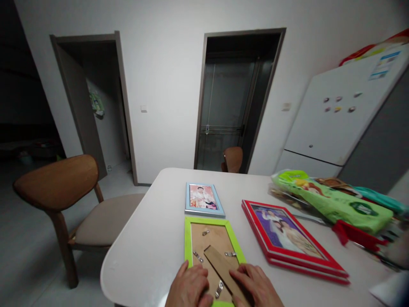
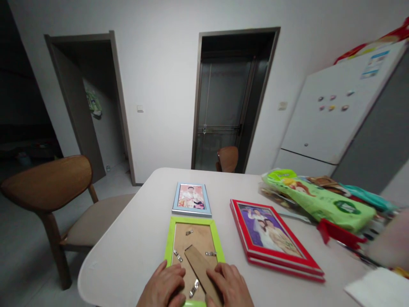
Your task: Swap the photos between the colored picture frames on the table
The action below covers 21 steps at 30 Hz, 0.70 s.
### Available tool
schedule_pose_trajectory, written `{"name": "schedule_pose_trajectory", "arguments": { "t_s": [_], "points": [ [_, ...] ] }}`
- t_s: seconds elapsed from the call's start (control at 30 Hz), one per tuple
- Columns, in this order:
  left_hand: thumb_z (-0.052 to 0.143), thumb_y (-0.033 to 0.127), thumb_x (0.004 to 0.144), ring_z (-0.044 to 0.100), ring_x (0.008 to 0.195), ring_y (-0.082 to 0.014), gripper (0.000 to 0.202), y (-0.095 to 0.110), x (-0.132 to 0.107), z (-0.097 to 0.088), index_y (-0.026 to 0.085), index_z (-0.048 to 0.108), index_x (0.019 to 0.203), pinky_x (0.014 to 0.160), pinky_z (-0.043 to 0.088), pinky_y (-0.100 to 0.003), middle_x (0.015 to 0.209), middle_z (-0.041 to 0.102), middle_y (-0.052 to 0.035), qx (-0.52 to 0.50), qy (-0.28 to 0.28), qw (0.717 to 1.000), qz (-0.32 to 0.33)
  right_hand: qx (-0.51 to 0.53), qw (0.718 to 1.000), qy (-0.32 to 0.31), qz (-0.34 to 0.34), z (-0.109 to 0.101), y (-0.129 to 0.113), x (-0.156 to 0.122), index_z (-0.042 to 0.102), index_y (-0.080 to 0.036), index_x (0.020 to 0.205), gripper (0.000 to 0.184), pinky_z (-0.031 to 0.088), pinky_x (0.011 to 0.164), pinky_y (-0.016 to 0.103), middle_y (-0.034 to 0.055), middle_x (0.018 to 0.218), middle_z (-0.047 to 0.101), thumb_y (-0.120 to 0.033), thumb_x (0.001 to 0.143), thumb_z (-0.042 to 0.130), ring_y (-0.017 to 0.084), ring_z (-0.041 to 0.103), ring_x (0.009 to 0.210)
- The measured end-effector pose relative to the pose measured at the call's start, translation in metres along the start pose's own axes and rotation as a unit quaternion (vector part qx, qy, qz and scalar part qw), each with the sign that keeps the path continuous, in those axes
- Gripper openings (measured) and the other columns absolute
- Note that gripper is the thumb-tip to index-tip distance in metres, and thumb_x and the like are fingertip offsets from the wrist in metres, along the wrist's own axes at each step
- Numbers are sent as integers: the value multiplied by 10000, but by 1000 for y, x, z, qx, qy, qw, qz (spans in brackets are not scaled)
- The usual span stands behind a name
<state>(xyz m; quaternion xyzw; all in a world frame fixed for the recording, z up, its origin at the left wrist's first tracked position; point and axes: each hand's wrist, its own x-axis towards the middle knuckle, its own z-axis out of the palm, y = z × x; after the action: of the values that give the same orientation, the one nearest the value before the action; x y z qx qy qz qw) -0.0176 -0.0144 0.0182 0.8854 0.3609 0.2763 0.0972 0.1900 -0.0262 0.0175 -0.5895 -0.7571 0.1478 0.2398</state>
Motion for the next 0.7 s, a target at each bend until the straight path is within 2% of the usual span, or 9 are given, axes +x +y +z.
{"name": "schedule_pose_trajectory", "arguments": {
  "t_s": [0.1,0.17,0.3,0.4,0.7],
  "points": [
    [564,411,703,529,1007,-216,250,-2,-4,-4,196,541,827,910,362,-403,1033,610,-60,0,2,1000,24,10,1000,13,4,-7,3,8,591,-202,988,325,366,838,333,98,969,545,-321,737,423,217,481,931],
    [559,489,684,527,1009,-212,319,-6,-7,-2,197,536,810,915,357,-388,1041,606,-66,5,13,999,47,-11,999,38,26,-10,7,20,594,-180,975,320,369,822,309,99,941,546,-292,766,379,201,492,905],
    [532,495,707,517,1024,-200,308,-17,-10,8,197,515,782,923,345,-386,1057,598,-70,7,17,997,75,-64,997,32,35,-10,13,45,641,-168,803,274,383,729,283,75,780,557,-230,762,378,184,508,786],
    [502,504,726,494,1046,-197,312,-22,-13,13,200,500,799,934,327,-414,1077,582,-70,1,-6,998,63,-85,996,30,21,-9,13,55,642,-177,767,261,372,713,281,69,765,551,-210,759,384,186,491,789],
    [458,551,732,501,1037,-198,364,-22,-11,12,198,491,816,927,345,-411,1058,588,-84,41,-7,996,74,-55,998,18,-36,-13,14,48,555,-185,650,175,363,708,275,44,820,518,-154,719,397,165,462,796]
  ]
}}
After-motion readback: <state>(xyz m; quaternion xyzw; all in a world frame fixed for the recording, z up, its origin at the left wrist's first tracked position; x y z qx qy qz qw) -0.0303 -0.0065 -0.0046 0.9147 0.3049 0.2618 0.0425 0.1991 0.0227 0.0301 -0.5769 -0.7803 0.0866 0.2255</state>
